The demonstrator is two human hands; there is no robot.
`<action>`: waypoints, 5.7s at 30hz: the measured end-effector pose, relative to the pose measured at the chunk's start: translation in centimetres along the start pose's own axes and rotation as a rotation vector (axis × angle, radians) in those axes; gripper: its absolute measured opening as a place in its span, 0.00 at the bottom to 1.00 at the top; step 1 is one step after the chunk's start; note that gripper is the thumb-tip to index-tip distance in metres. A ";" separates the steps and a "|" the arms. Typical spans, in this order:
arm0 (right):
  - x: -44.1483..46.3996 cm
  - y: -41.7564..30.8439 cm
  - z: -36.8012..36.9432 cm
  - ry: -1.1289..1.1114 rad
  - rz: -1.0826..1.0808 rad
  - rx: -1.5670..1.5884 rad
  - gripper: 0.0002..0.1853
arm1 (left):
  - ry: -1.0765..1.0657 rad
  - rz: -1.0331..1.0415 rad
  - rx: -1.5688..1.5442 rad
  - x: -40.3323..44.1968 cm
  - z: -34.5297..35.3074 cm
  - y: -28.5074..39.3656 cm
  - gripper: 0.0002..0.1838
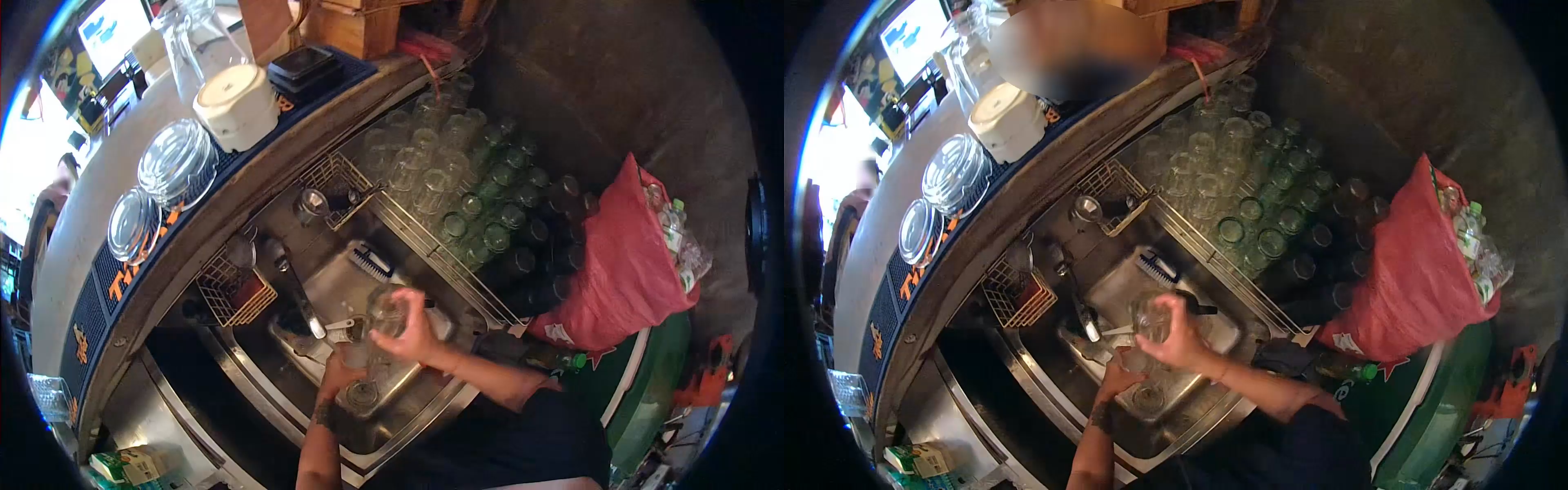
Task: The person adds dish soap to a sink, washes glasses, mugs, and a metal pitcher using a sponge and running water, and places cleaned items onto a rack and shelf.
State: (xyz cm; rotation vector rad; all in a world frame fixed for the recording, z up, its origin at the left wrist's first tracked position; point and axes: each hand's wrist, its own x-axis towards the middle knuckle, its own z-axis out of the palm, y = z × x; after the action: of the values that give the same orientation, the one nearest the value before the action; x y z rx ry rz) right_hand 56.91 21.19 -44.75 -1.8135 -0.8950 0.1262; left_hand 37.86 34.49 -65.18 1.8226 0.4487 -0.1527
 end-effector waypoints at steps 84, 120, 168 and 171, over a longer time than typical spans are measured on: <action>-4.8 7.6 11.2 -1.491 0.297 0.325 0.19 | 0.056 0.211 0.312 -2.2 -5.8 8.3 0.44; -6.5 9.1 13.8 -0.118 0.558 0.229 0.18 | 0.639 -0.097 -0.881 2.7 3.2 2.6 0.23; -21.2 29.7 10.9 -0.538 0.228 -1.336 0.40 | -0.034 0.022 0.004 -11.4 -6.6 15.6 0.43; -19.3 27.8 9.4 -0.803 0.258 -1.173 0.34 | -0.051 0.152 0.164 -11.3 -6.6 16.2 0.48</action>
State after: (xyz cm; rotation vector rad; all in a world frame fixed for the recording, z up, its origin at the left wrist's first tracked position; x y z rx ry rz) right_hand 52.93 11.87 -78.41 -3.0701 -1.4481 0.6292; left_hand 32.83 34.44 -44.98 2.0010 0.2660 -0.1337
